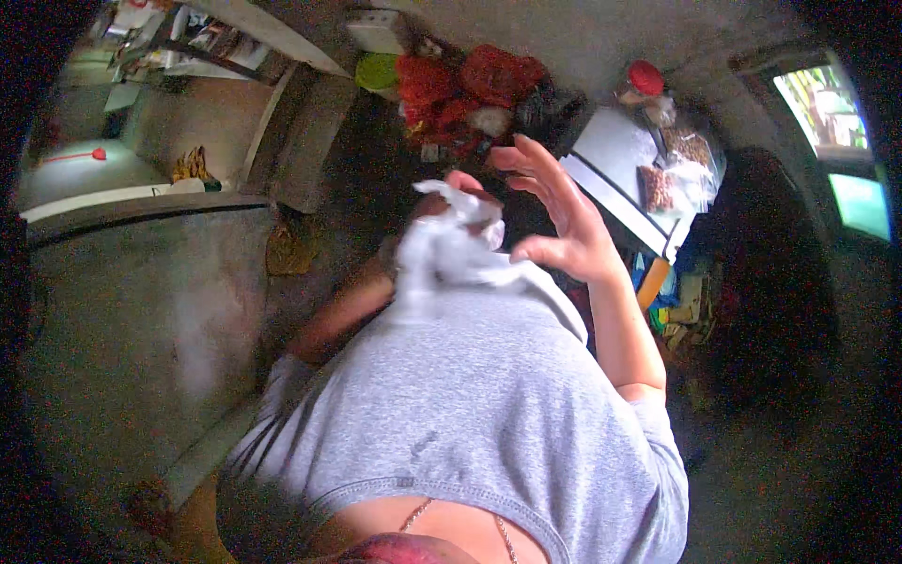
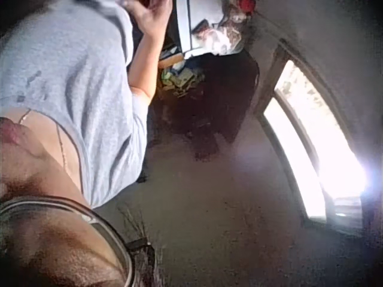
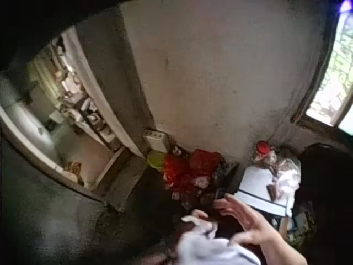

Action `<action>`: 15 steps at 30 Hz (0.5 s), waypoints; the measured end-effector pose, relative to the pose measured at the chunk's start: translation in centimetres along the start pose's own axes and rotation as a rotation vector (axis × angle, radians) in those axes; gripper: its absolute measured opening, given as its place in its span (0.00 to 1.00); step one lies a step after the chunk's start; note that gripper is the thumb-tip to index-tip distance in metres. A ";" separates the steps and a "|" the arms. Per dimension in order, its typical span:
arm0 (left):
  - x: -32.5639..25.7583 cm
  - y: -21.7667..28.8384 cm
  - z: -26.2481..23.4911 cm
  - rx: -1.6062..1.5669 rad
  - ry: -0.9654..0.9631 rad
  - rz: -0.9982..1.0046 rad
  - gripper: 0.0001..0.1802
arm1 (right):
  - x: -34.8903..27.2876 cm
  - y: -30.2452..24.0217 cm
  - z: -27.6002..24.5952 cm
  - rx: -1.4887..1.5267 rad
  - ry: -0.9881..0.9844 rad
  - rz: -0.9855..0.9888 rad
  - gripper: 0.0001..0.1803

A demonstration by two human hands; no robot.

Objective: Cleaning and preparing meat in a kitchen sink before placing it in a pot.

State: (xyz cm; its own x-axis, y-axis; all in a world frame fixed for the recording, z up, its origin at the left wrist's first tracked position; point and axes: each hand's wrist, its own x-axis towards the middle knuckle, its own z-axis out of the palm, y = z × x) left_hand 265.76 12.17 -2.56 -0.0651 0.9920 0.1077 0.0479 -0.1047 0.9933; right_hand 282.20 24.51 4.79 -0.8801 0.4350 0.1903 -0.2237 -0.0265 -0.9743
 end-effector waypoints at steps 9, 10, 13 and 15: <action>-2.3 0.8 -1.9 -0.193 0.292 0.080 0.34 | -0.4 8.5 4.5 -0.505 0.037 0.162 0.19; -2.6 1.5 -1.7 -0.184 0.359 0.064 0.36 | 0.0 8.4 4.6 -0.531 0.037 0.133 0.18; -4.6 1.9 -2.1 -0.013 0.340 -0.108 0.25 | 1.4 7.8 6.4 -0.615 0.024 0.001 0.16; -6.3 0.9 -3.4 0.133 0.397 -0.240 0.13 | 2.5 7.8 7.7 -0.586 -0.045 -0.021 0.16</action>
State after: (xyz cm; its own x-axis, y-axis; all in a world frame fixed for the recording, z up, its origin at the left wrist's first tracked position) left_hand 262.84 5.60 -2.22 -0.4645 0.8809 -0.0905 0.1107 0.1591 0.9810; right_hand 274.99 18.44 -1.42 -0.8979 0.3908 0.2027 0.0160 0.4891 -0.8721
